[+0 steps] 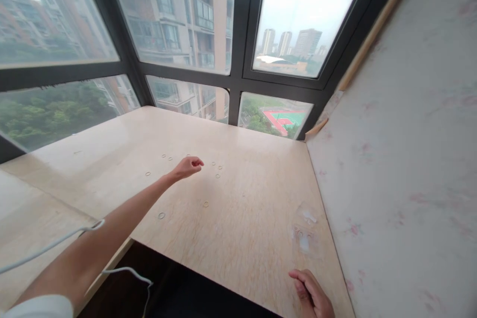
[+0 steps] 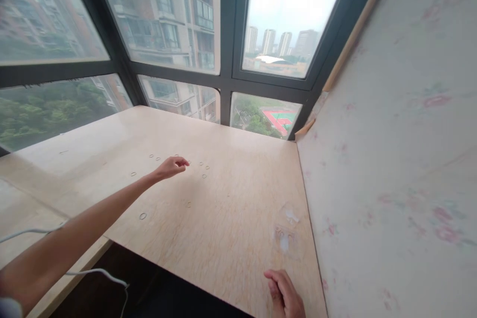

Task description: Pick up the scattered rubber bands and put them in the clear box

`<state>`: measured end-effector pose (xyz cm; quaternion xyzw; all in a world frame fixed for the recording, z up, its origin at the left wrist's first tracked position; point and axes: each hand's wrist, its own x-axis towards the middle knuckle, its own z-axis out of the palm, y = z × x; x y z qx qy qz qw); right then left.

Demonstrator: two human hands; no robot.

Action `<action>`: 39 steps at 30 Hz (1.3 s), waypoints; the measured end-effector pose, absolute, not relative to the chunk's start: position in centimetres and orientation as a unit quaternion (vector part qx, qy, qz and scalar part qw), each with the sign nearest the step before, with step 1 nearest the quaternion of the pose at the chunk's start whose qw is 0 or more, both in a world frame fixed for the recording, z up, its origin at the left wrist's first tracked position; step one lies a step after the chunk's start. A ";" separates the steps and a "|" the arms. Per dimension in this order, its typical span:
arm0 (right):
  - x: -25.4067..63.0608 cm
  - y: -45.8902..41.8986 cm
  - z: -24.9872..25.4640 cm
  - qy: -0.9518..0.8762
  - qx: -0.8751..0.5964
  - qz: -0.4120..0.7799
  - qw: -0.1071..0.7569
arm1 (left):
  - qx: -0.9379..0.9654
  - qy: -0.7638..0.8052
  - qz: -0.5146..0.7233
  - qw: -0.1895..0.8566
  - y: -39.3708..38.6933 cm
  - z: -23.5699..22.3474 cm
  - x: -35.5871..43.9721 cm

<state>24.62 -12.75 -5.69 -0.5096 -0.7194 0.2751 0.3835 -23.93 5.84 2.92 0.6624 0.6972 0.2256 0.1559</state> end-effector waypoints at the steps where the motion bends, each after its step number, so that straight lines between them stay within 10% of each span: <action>1: 24.4 -12.9 -5.5 -0.716 -0.514 0.273 0.385 | 0.670 0.680 0.244 0.171 5.7 3.3 -22.8; 22: 21.9 -13.2 -2.5 -0.713 -0.527 0.221 0.406 | 0.812 0.348 0.308 0.353 1.9 3.0 8.5; 39: 21.9 -13.1 -2.8 -0.706 -0.545 0.213 0.399 | 0.818 0.341 0.340 0.316 3.6 -0.6 11.6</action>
